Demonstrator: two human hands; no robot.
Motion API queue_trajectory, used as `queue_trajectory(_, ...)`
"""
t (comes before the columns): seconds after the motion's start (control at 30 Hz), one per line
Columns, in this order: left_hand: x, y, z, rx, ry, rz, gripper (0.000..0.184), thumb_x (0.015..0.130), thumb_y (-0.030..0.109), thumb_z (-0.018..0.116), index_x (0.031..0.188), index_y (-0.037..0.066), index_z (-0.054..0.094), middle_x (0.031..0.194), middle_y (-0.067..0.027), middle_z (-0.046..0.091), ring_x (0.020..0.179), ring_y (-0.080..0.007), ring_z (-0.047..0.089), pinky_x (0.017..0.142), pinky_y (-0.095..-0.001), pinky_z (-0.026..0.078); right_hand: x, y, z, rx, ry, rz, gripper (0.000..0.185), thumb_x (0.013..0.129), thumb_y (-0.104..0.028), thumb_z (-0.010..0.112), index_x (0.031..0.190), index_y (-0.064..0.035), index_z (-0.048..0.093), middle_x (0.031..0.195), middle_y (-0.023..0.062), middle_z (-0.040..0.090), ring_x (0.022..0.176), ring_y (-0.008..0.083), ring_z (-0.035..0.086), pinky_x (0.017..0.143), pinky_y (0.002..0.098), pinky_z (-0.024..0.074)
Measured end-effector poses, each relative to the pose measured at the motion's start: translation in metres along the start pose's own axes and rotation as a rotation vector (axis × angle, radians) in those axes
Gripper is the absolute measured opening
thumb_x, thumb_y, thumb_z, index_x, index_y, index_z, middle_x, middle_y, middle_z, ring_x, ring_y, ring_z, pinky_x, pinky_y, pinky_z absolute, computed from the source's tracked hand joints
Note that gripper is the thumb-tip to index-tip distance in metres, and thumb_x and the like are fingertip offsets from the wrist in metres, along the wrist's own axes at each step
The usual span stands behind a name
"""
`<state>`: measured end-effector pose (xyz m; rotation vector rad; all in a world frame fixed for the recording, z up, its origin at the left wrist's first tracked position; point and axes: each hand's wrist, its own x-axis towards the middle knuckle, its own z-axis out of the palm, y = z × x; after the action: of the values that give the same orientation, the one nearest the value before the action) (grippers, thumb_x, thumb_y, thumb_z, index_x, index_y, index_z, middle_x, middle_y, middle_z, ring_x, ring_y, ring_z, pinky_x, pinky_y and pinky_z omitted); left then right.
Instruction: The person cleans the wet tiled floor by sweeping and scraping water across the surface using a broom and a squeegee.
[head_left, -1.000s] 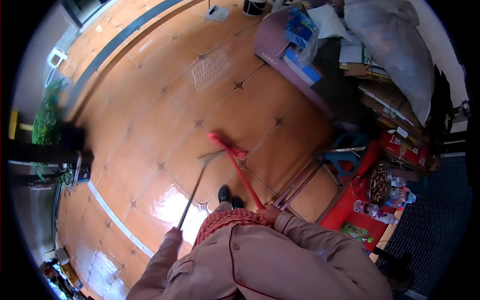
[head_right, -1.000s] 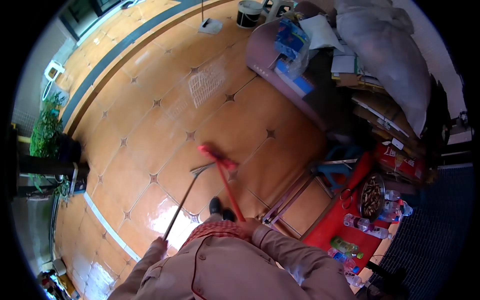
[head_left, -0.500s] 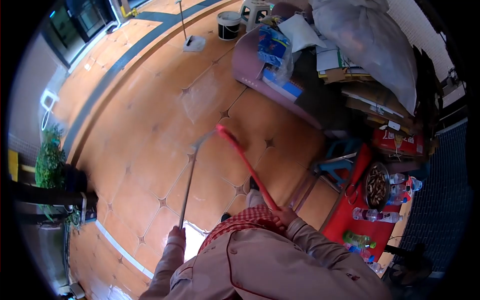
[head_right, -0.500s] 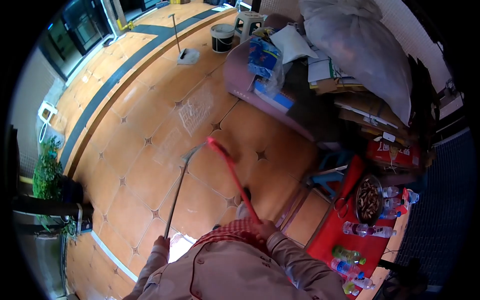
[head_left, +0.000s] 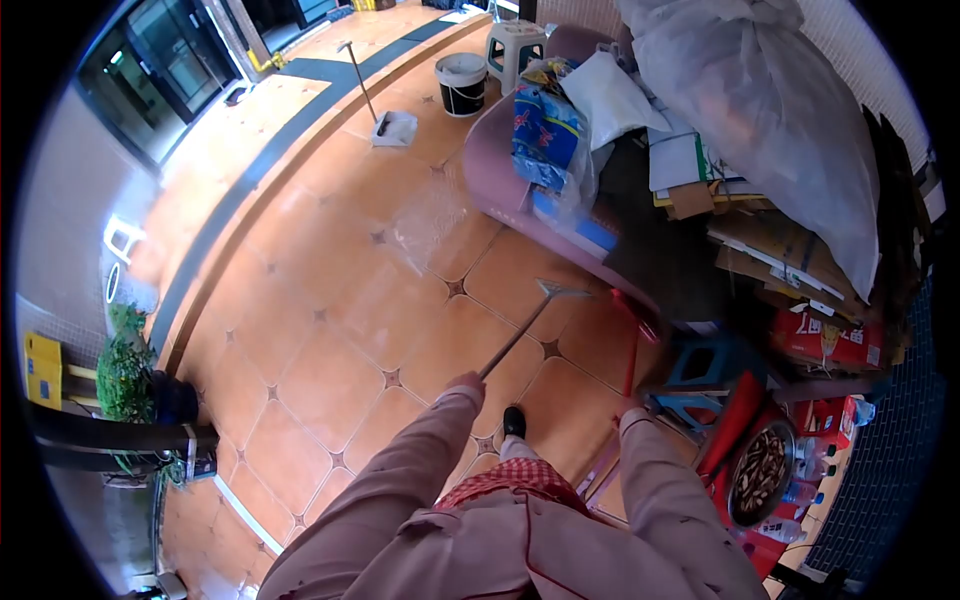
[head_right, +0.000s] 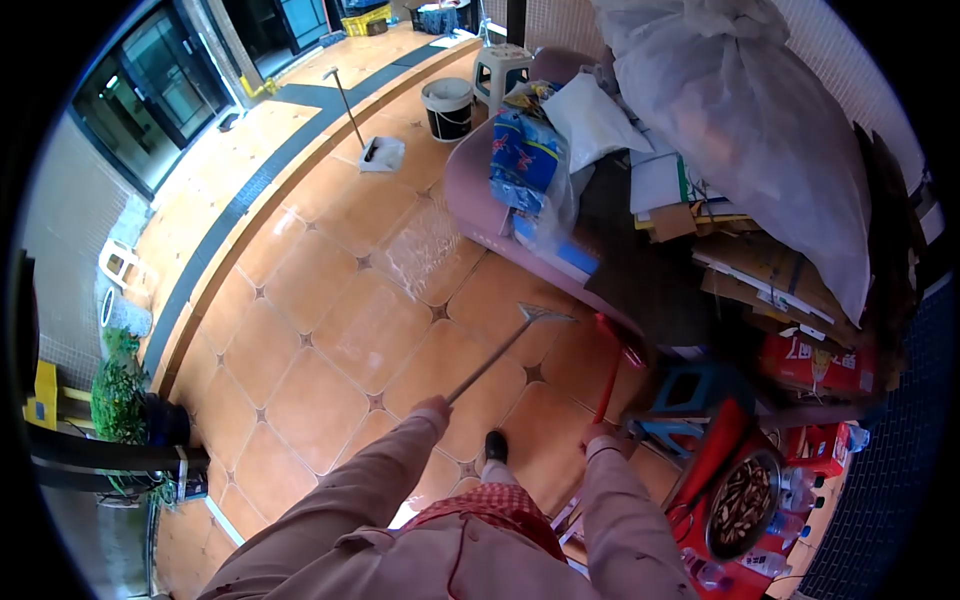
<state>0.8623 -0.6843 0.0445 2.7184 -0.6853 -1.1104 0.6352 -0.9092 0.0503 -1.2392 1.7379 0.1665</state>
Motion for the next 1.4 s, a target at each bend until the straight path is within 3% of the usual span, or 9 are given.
queue_trajectory(0.2, 0.055, 0.036, 0.019, 0.025, -0.045, -0.184, 0.027, 0.074, 0.026, 0.042, 0.090, 0.006, 0.049, 0.085, -0.0161, 0.053, 0.081, -0.0300, 0.050, 0.068, -0.0367, 0.040, -0.027, -0.018, 0.033, -0.341, -0.236, 0.008, 0.018, 0.066, -0.008, 0.043, 0.073, 0.0072, 0.047, 0.051, 0.0155, 0.052, 0.039, 0.0232, 0.051, 0.034, 0.0331, 0.0399)
queue_trajectory(0.43, -0.023, -0.129, 0.037, -0.003, -0.152, -0.374, 0.036, 0.075, 0.032, 0.040, 0.096, 0.003, 0.041, 0.093, -0.0201, 0.048, 0.089, -0.0327, 0.046, 0.074, -0.0383, 0.037, -0.047, 0.012, 0.026, -0.503, -0.454, -0.405, 0.017, 0.067, -0.012, 0.043, 0.076, 0.0027, 0.044, 0.049, 0.0123, 0.048, 0.037, 0.0190, 0.049, 0.030, 0.0295, 0.0370)
queue_trajectory(0.63, -0.118, -0.159, 0.025, -0.193, -0.036, -0.730, 0.038, 0.071, 0.035, 0.046, 0.085, 0.000, 0.050, 0.085, -0.0209, 0.051, 0.082, -0.0337, 0.048, 0.072, -0.0382, 0.038, -0.058, -0.041, 0.003, -0.218, -0.770, -0.165, 0.013, 0.070, -0.009, 0.044, 0.081, -0.0038, 0.043, 0.049, 0.0019, 0.039, 0.032, 0.0103, 0.038, 0.026, 0.0231, 0.0297)
queue_trajectory(0.9, -0.149, -0.181, 0.095, -0.469, 0.112, -0.851, 0.037, 0.070, 0.032, 0.048, 0.082, -0.003, 0.049, 0.074, -0.0202, 0.053, 0.069, -0.0312, 0.052, 0.062, -0.0360, 0.041, 0.017, -0.015, -0.046, -0.568, -0.480, -0.464, 0.015, 0.070, -0.013, 0.047, 0.083, -0.0056, 0.044, 0.051, 0.0062, 0.043, 0.036, 0.0163, 0.043, 0.033, 0.0285, 0.0357)
queue_trajectory(0.97, -0.142, -0.192, 0.134, -0.609, 0.142, -0.857, 0.035, 0.071, 0.030, 0.048, 0.081, -0.004, 0.048, 0.063, -0.0164, 0.052, 0.051, -0.0260, 0.052, 0.046, -0.0353, 0.041, 0.084, -0.008, -0.037, -0.867, -0.128, -1.025, 0.021, 0.067, -0.016, 0.050, 0.083, -0.0047, 0.046, 0.059, 0.0135, 0.049, 0.051, 0.0268, 0.050, 0.048, 0.0343, 0.0408)
queue_trajectory(1.17, -0.100, -0.165, 0.148, -0.675, -0.065, -0.835, 0.035, 0.075, 0.032, 0.042, 0.085, -0.001, 0.042, 0.054, -0.0117, 0.047, 0.038, -0.0212, 0.046, 0.032, -0.0343, 0.036, 0.101, -0.118, 0.081, -0.807, -0.159, -0.839, 0.015, 0.066, -0.015, 0.050, 0.076, -0.0042, 0.050, 0.066, 0.0160, 0.051, 0.062, 0.0265, 0.052, 0.056, 0.0344, 0.0394)
queue_trajectory(1.23, -0.098, -0.140, 0.100, -0.799, -0.163, -0.962, 0.030, 0.077, 0.031, 0.038, 0.084, 0.002, 0.043, 0.075, -0.0159, 0.051, 0.075, -0.0298, 0.050, 0.063, -0.0362, 0.039, 0.120, -0.168, 0.133, -0.844, -0.135, -0.761, 0.012, 0.067, -0.015, 0.050, 0.073, -0.0043, 0.050, 0.062, 0.0137, 0.051, 0.058, 0.0215, 0.051, 0.053, 0.0338, 0.0388)
queue_trajectory(1.3, -0.096, -0.139, 0.094, -0.946, -0.069, -1.051, 0.035, 0.074, 0.032, 0.043, 0.083, -0.002, 0.042, 0.079, -0.0212, 0.051, 0.075, -0.0332, 0.050, 0.065, -0.0381, 0.040, 0.119, -0.234, 0.184, -0.841, -0.262, -0.978, 0.008, 0.068, -0.012, 0.050, 0.073, -0.0072, 0.048, 0.049, 0.0065, 0.042, 0.045, 0.0174, 0.045, 0.043, 0.0330, 0.0365)
queue_trajectory(1.4, -0.093, -0.149, 0.091, -0.925, -0.066, -1.101, 0.036, 0.073, 0.032, 0.044, 0.084, -0.002, 0.044, 0.080, -0.0213, 0.051, 0.076, -0.0338, 0.050, 0.066, -0.0380, 0.040, 0.153, -0.305, 0.260, -0.650, -0.355, -0.804, 0.011, 0.072, -0.019, 0.048, 0.072, -0.0094, 0.042, 0.042, 0.0011, 0.033, 0.031, 0.0128, 0.032, 0.029, 0.0307, 0.0239)
